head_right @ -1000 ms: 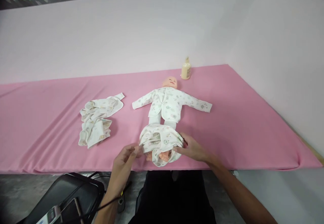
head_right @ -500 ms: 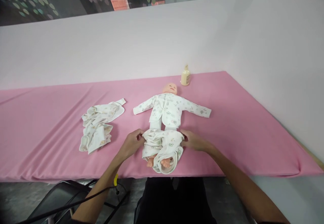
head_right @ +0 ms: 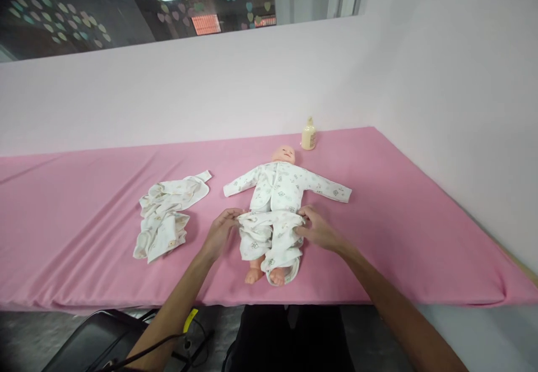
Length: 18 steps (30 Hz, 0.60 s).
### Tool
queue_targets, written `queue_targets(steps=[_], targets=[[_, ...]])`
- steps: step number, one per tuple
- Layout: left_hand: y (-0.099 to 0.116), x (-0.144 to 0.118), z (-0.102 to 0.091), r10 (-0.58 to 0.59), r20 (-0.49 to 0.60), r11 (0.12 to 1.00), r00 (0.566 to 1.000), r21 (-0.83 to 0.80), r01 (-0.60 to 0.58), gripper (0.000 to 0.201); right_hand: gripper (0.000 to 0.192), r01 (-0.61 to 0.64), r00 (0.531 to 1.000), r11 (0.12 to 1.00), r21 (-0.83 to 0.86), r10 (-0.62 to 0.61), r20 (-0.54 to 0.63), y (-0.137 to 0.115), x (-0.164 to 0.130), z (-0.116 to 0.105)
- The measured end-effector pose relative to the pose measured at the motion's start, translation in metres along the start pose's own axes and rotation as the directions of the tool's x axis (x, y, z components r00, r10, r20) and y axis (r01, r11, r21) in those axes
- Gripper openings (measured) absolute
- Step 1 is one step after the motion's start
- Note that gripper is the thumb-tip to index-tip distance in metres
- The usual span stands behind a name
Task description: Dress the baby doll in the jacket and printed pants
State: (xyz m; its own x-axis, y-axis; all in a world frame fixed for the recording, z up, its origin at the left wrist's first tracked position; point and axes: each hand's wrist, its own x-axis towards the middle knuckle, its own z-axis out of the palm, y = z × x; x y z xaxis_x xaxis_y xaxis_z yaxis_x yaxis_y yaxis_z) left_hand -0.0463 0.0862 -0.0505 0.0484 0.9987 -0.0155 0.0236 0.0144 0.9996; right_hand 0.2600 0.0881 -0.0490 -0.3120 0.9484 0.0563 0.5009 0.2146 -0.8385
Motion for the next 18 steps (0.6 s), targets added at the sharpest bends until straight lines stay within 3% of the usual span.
queue_targets(steps=[3,5,7,9,12,15,18], targets=[[0.005,0.013,-0.01,-0.038,0.13,0.991,0.991,-0.122,0.054,0.027,0.029,-0.062,0.995,0.984,0.17,0.047,0.092,-0.008,0.005,-0.015],[0.006,0.023,-0.012,-0.05,0.117,0.998,0.992,-0.022,0.053,0.031,0.033,-0.077,0.996,0.986,0.15,0.07,0.051,-0.01,0.013,-0.018],[0.006,0.032,-0.011,-0.024,0.101,0.983,0.995,0.181,0.006,0.041,0.034,-0.034,0.999,0.998,0.059,0.034,0.009,-0.009,0.021,-0.017],[0.006,0.04,-0.006,0.035,0.141,0.915,0.989,0.394,-0.088,0.043,0.036,0.042,0.999,0.998,-0.049,-0.041,0.025,-0.01,0.027,-0.015],[0.006,0.049,0.002,0.145,0.201,0.743,0.969,0.625,-0.241,0.03,0.026,0.094,0.995,0.987,-0.134,-0.089,0.046,-0.015,0.033,-0.013],[0.008,0.058,0.007,0.245,0.204,0.611,0.948,0.727,-0.314,0.024,0.028,0.028,0.998,0.978,-0.206,-0.039,-0.047,-0.024,0.039,-0.008],[0.017,0.074,0.01,0.328,0.111,0.586,0.938,0.755,-0.294,0.022,0.047,-0.008,0.994,0.923,-0.385,-0.035,-0.104,-0.035,0.046,0.004]])
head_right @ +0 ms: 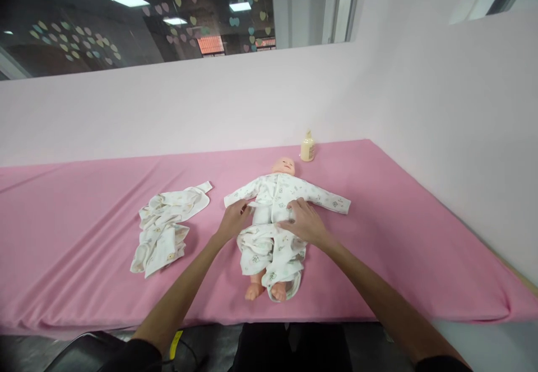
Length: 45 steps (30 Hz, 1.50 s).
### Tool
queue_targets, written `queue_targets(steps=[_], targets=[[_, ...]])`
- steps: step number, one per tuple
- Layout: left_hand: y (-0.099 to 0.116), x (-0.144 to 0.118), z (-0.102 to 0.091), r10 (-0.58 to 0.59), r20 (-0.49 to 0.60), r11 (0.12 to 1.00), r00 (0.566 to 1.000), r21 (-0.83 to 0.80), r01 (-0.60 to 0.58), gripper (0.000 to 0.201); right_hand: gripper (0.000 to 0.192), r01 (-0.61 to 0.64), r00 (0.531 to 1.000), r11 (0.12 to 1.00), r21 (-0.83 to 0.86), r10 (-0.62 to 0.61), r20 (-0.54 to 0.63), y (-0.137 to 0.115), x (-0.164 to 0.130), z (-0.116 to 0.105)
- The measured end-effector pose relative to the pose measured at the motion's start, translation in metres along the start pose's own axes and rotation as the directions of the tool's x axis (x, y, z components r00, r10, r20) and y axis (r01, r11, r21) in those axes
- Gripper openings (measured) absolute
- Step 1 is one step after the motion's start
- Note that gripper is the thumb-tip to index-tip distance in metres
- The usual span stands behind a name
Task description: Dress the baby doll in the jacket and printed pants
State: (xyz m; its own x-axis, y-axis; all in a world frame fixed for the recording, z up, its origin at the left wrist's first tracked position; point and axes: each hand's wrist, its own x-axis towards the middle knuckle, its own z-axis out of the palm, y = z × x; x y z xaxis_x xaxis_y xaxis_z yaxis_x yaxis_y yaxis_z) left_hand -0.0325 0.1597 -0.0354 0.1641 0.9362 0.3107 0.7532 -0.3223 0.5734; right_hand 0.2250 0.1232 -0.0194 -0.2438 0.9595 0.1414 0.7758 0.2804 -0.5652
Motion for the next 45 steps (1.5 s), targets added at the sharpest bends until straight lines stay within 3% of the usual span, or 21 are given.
queue_targets(steps=[4,8,11,16,21,24,27,31,35,40,45], targets=[[0.006,0.036,-0.001,-0.033,-0.098,0.999,0.995,0.029,0.036,0.03,0.051,-0.038,0.999,0.975,-0.219,0.029,-0.046,-0.022,0.005,0.013],[0.009,0.063,0.01,-0.103,-0.157,0.993,0.982,0.039,0.111,0.03,0.025,-0.042,0.999,0.945,-0.324,0.034,-0.029,-0.038,0.006,0.021],[0.005,0.064,0.025,-0.206,-0.199,0.977,0.958,0.008,0.212,0.027,0.015,-0.076,0.997,0.943,-0.325,0.077,-0.01,-0.039,0.006,0.021],[-0.008,0.041,0.04,-0.286,-0.157,0.954,0.945,-0.136,0.266,0.022,0.017,-0.049,0.998,0.966,-0.253,0.057,0.025,-0.014,0.023,0.001],[-0.013,0.016,0.038,-0.258,-0.057,0.926,0.964,-0.298,0.231,0.031,0.027,-0.01,0.981,0.962,-0.274,-0.044,-0.19,0.019,0.06,-0.023],[-0.016,0.005,0.035,-0.195,-0.043,0.913,0.98,-0.374,0.166,0.035,0.03,-0.014,0.956,0.964,-0.266,-0.065,-0.287,0.032,0.065,-0.012],[-0.021,0.0,0.035,-0.153,-0.011,0.911,0.988,-0.39,0.137,0.034,0.033,-0.023,0.958,0.996,-0.082,-0.002,-0.287,0.048,0.048,0.011],[-0.029,0.005,0.036,-0.126,0.048,0.908,0.991,-0.397,0.134,0.027,0.032,-0.056,0.985,0.978,0.202,0.088,-0.149,0.071,0.02,0.027],[-0.035,0.02,0.032,-0.208,0.042,0.845,0.977,-0.496,0.201,0.015,0.013,-0.077,0.996,0.985,0.153,0.081,-0.023,0.084,0.019,0.016],[-0.037,0.04,0.028,-0.384,0.059,0.71,0.921,-0.619,0.336,0.019,0.014,-0.16,0.97,0.979,0.125,0.179,-0.164,0.087,0.045,0.0],[-0.025,0.052,0.038,-0.488,0.058,0.575,0.871,-0.729,0.371,0.01,0.016,-0.256,0.905,0.952,0.165,0.296,-0.305,0.079,0.049,0.006]])
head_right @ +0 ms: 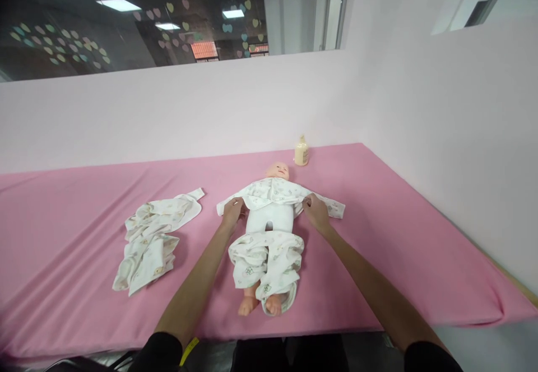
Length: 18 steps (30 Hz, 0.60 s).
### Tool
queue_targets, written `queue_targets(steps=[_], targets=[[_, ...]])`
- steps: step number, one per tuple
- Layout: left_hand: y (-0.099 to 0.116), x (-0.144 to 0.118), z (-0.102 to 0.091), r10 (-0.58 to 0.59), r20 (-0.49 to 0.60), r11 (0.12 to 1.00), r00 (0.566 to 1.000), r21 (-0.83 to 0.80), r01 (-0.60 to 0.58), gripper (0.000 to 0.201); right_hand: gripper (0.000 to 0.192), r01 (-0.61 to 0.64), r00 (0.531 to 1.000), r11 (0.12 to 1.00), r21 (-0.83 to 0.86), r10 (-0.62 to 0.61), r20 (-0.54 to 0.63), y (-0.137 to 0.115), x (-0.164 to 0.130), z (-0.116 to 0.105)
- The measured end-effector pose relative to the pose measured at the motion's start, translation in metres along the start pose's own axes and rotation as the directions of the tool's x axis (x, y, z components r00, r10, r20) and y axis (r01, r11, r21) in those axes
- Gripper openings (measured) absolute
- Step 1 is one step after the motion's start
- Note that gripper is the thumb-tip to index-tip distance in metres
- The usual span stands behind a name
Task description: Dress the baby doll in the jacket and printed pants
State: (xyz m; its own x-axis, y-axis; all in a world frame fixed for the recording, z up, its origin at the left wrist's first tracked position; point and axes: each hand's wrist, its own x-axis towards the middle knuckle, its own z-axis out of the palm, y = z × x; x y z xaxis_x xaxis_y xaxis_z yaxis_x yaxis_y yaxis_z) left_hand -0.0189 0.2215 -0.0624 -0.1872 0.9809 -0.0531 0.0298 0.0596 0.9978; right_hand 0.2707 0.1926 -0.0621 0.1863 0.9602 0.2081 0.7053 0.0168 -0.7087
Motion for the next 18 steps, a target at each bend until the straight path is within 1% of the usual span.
queue_targets(steps=[2,5,8,11,14,15,16,18], targets=[[0.003,0.001,0.007,0.003,-0.018,0.999,1.0,-0.047,-0.004,0.008,0.017,-0.004,0.999,1.0,0.02,0.005,-0.037,-0.005,-0.007,0.002],[0.007,0.006,0.015,0.02,-0.027,0.996,0.999,-0.09,-0.022,0.009,0.021,0.088,0.994,0.995,0.053,-0.084,-0.063,-0.018,-0.009,0.001],[0.009,0.012,0.023,0.028,-0.048,0.995,0.998,-0.096,-0.033,0.015,0.025,0.181,0.984,0.983,0.026,-0.181,0.005,-0.031,0.002,0.0],[0.007,0.015,0.027,0.022,-0.105,0.997,0.994,-0.073,-0.029,0.018,0.028,0.207,0.974,0.978,0.01,-0.207,0.087,-0.039,0.016,0.003],[-0.001,0.013,0.024,0.013,-0.154,0.999,0.988,-0.05,-0.021,0.019,0.043,0.278,0.954,0.961,0.002,-0.276,0.118,-0.04,0.02,0.01],[-0.004,0.012,0.021,0.01,-0.161,0.999,0.987,-0.05,-0.018,0.019,0.045,0.309,0.944,0.951,-0.002,-0.306,0.121,-0.039,0.019,0.012],[-0.008,0.009,0.018,0.006,-0.163,0.998,0.987,-0.056,-0.015,0.018,0.045,0.338,0.935,0.941,-0.005,-0.335,0.118,-0.038,0.018,0.014],[-0.016,0.005,0.011,-0.011,-0.154,0.996,0.988,-0.087,-0.003,0.016,0.038,0.384,0.919,0.923,-0.014,-0.38,0.107,-0.037,0.017,0.017]])
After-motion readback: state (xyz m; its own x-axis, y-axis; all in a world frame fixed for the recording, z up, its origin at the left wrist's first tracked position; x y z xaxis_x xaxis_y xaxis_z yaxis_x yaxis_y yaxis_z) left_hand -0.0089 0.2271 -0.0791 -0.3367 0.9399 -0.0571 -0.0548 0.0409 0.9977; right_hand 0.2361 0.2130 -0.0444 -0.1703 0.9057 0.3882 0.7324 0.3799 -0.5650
